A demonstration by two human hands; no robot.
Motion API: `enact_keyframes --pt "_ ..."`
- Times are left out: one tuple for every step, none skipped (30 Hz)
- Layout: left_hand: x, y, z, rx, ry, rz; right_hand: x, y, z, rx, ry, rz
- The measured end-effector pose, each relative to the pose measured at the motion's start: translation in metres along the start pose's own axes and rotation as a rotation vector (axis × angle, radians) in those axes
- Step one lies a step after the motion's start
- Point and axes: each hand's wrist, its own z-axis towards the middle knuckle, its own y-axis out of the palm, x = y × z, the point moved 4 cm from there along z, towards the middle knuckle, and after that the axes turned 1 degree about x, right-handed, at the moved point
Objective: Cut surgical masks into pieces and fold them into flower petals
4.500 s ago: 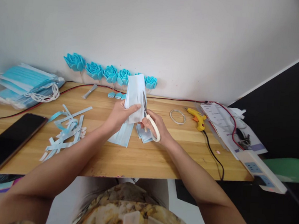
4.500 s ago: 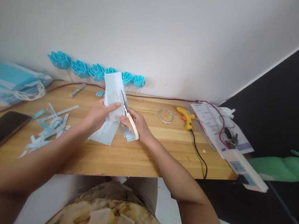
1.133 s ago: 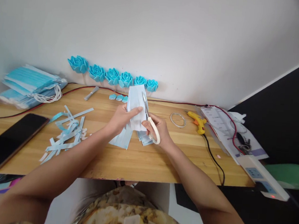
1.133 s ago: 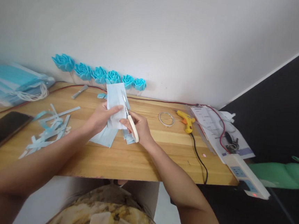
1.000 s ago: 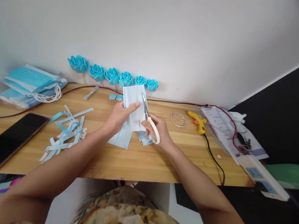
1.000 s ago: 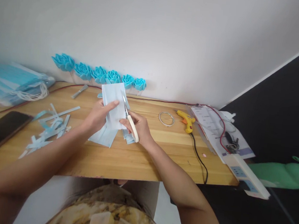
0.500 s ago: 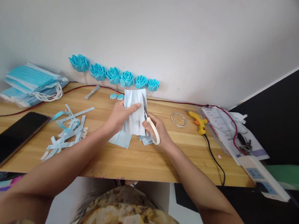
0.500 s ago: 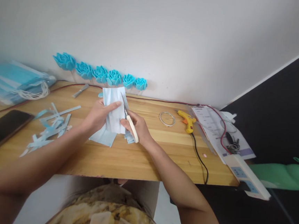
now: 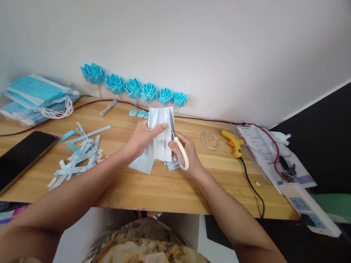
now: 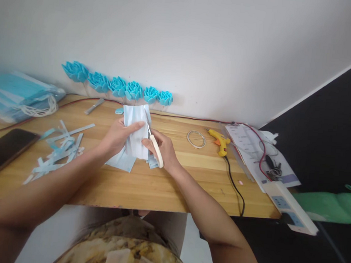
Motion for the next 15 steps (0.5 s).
enact_keyframes --pt "-0.0003 0.0 0.0 -0.001 0.0 0.001 0.0005 -0.0001 -0.0003 0.003 0.001 0.004" --pt "-0.0005 0.0 0.0 -0.002 0.002 0.003 0.0011 -0.0003 -0.0004 0.007 0.0 0.009" --pt "-0.0007 0.0 0.0 -0.004 0.004 0.005 0.0017 -0.0005 -0.0005 0.01 -0.002 0.014" --pt "-0.0008 0.0 -0.0001 -0.007 0.007 0.006 0.0022 -0.0008 -0.0006 0.012 -0.005 0.017" --pt "-0.001 0.0 -0.0002 -0.009 0.008 0.007 0.0027 -0.0009 -0.0006 0.013 -0.008 0.018" --pt "-0.001 0.0001 -0.0003 -0.014 0.009 0.006 0.003 -0.0011 -0.0005 0.014 -0.01 0.017" --pt "-0.001 0.0003 -0.0005 -0.02 0.008 0.006 0.0032 -0.0013 -0.0005 0.015 -0.012 0.014" --pt "-0.0009 0.0004 -0.0007 -0.025 0.009 0.005 0.0033 -0.0014 -0.0005 0.016 -0.013 0.008" --pt "-0.0006 0.0005 -0.0009 -0.028 0.012 0.003 0.0034 -0.0014 -0.0005 0.016 -0.012 0.002" --pt "-0.0004 0.0006 -0.001 -0.03 0.014 0.002 0.0035 -0.0014 -0.0006 0.015 -0.011 -0.002" --pt "-0.0002 0.0005 -0.0011 -0.028 0.015 0.001 0.0036 -0.0013 -0.0007 0.014 -0.011 -0.001" --pt "0.0 0.0005 -0.0011 -0.024 0.016 -0.001 0.0038 -0.0013 -0.0008 0.014 -0.01 0.005" --pt "0.0 0.0004 -0.0011 -0.02 0.014 -0.002 0.0041 -0.0013 -0.0009 0.014 -0.008 0.011" --pt "0.0 0.0004 -0.0011 -0.018 0.013 -0.004 0.0045 -0.0012 -0.001 0.014 -0.008 0.015" --pt "-0.0002 0.0005 -0.0011 -0.018 0.012 -0.005 0.0049 -0.0012 -0.0011 0.015 -0.008 0.015"
